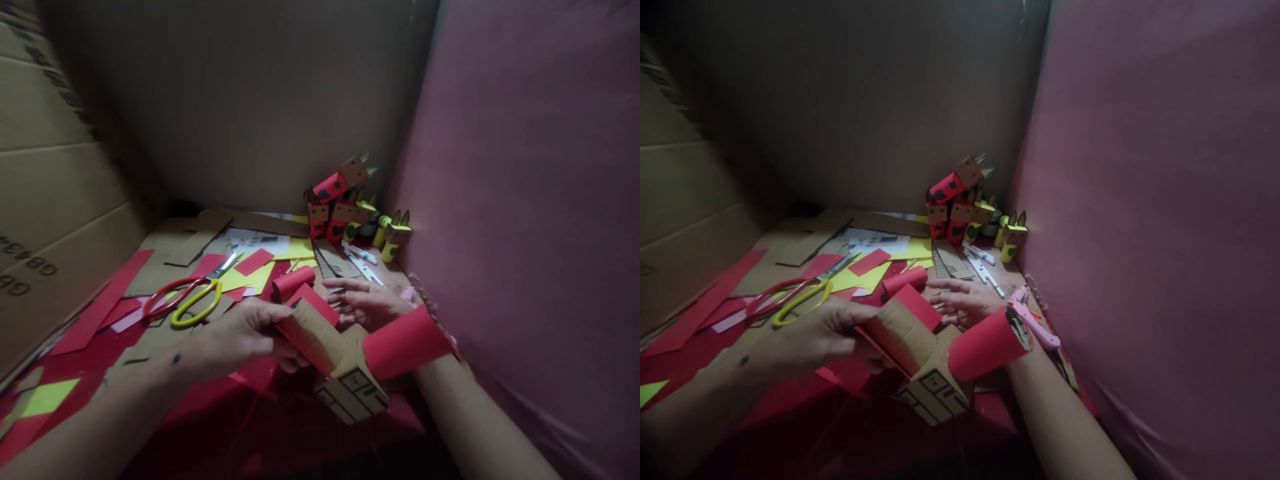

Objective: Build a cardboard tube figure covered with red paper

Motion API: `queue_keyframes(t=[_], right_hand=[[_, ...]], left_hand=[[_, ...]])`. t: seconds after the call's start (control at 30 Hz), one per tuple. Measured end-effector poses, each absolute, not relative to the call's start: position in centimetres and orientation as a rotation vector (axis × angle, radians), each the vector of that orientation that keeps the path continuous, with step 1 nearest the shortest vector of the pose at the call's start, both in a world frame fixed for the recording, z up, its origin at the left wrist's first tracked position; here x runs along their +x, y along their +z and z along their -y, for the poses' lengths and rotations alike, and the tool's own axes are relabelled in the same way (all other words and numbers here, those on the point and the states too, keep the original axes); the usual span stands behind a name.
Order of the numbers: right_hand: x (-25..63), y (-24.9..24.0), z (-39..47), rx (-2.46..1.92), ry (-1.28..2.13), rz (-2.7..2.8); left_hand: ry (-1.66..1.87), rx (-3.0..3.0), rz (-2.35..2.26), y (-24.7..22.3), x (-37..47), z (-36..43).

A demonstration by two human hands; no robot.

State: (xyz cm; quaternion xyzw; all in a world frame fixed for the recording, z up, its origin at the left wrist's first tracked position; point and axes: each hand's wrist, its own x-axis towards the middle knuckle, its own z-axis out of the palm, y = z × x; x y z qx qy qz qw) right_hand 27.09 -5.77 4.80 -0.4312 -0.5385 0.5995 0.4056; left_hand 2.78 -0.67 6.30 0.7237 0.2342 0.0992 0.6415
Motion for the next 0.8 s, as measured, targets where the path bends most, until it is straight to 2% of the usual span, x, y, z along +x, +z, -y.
queue_keyframes(t=[0.07,0.13,0.23,0.3,0.4,0.5,0.67,0.8], right_hand=[[28.2,4.4,7.5,-1.139,1.271,1.144],[29.7,3.8,9.8,-1.291,0.835,0.991],[31.9,2.4,12.7,-1.731,0.16,1.176],[32.9,1.5,13.7,-2.046,-0.108,1.398],[33.2,0.4,13.6,-2.413,-0.184,1.534],[32.9,-0.3,13.0,-2.551,-0.211,1.532],[33.6,-1.5,13.2,-2.493,-0.361,1.477],[34.1,-0.6,16.0,-2.268,-0.313,1.31]], left_hand=[[0.23,1.667,-0.555,6.4,2.3,0.6],[0.247,1.68,-0.571,6.3,1.8,0.3],[0.286,1.718,-0.555,6.1,1.3,0.0],[0.311,1.795,-0.527,6.0,1.2,0.1],[0.416,1.972,-0.486,6.2,1.4,0.7],[0.524,2.047,-0.469,6.5,1.8,1.6],[0.713,2.115,-0.46,5.8,2.2,2.4],[0.843,2.199,-0.579,4.8,2.3,2.3]])
